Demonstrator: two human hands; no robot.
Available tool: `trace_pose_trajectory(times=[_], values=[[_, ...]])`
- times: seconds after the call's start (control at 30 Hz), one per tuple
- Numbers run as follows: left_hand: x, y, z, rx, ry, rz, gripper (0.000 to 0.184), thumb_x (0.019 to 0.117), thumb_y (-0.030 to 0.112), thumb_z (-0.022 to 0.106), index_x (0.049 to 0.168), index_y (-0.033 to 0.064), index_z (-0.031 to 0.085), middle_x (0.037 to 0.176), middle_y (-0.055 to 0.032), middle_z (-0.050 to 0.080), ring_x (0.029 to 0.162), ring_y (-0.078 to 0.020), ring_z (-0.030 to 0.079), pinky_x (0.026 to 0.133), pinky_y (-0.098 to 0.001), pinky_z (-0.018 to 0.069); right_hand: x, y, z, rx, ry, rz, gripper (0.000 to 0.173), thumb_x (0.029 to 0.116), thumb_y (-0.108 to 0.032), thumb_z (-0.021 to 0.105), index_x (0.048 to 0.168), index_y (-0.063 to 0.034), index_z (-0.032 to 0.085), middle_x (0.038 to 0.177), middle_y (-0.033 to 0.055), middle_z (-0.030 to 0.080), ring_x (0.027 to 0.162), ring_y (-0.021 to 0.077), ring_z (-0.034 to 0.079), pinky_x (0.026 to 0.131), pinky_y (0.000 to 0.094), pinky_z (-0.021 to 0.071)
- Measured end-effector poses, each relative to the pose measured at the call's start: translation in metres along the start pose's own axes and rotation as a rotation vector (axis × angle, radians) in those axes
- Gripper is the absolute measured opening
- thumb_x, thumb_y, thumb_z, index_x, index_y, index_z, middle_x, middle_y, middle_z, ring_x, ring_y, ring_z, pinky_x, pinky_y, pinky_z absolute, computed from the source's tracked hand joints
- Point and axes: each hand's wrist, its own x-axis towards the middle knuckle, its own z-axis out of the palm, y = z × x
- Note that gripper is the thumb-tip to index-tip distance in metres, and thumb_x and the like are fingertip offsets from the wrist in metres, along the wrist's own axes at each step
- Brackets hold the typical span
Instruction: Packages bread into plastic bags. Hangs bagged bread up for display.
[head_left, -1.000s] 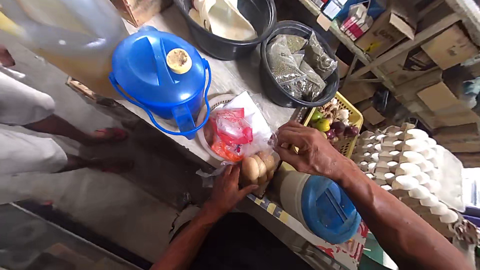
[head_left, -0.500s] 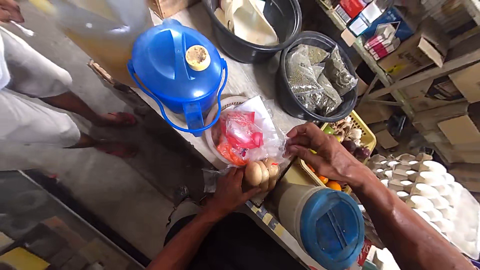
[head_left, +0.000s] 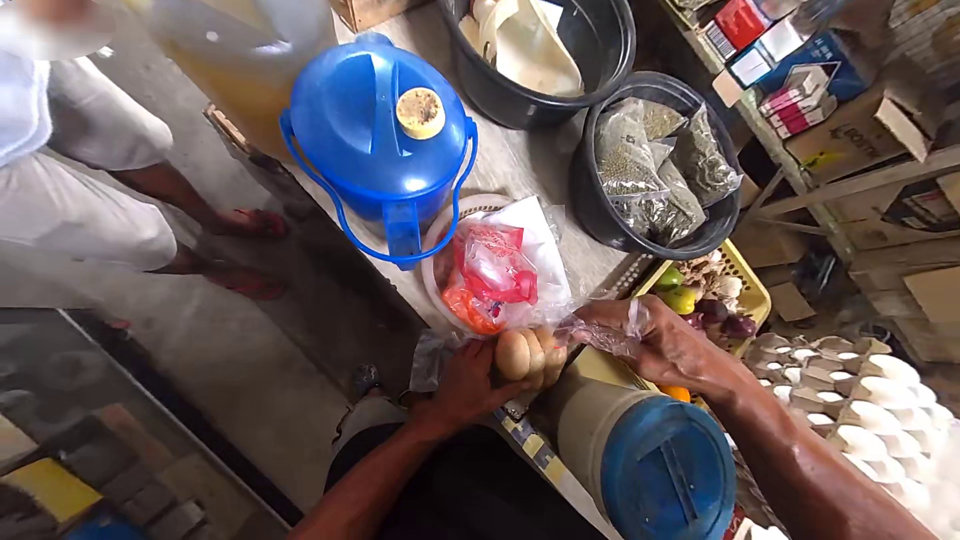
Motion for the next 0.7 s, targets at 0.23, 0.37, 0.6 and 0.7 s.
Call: trace_pose_trajectory(times=[0.23,0.37,0.6,0.7], values=[[-0.002,-0.007,0.001,0.033,0.051,0.084,0.067,0.0828,0.048,0.077,0.127,-0.0016,0.067,0.122,-0.0221,0.069,0.116,-0.0389,0.065,0.099,-0.0563,0.0514,-0.015,0.006,0.010,0.056,0.035,-0.004,0.022,0.1025,-0.013,0.053,0.103,-0.0006,0.071,0.082,0.0028,0.073,0.075,0.0025,0.069,0.072,0.0210,0.0589],[-0.002,-0.010,0.005,0.084,0.109,0.193,0.064,0.0819,0.046,0.077,0.123,-0.0026,0.068,0.120,-0.0221,0.069,0.113,-0.0387,0.067,0.097,-0.0557,0.0532,-0.021,0.004,0.006,0.099,-0.038,0.085,0.022,0.1011,-0.015,0.056,0.107,-0.0015,0.072,0.085,0.0018,0.073,0.076,-0.0005,0.066,0.072,0.0186,0.0564],[-0.006,-0.014,0.002,0.089,0.126,0.225,0.064,0.0833,0.044,0.077,0.124,-0.0045,0.067,0.121,-0.0233,0.069,0.115,-0.0394,0.066,0.099,-0.0547,0.0521,-0.039,-0.009,-0.025,0.300,-0.187,0.255,0.039,0.1010,-0.010,0.049,0.136,-0.0045,0.064,0.121,-0.0014,0.072,0.104,-0.0032,0.066,0.092,0.0168,0.0547],[-0.006,-0.016,0.004,0.089,0.138,0.245,0.063,0.0826,0.042,0.077,0.124,-0.0048,0.067,0.121,-0.0231,0.069,0.115,-0.0392,0.066,0.099,-0.0539,0.0525,-0.037,-0.005,-0.020,0.336,-0.086,0.191,0.036,0.0997,-0.003,0.044,0.124,-0.0046,0.071,0.121,-0.0002,0.073,0.105,0.0018,0.067,0.093,0.0213,0.0564]])
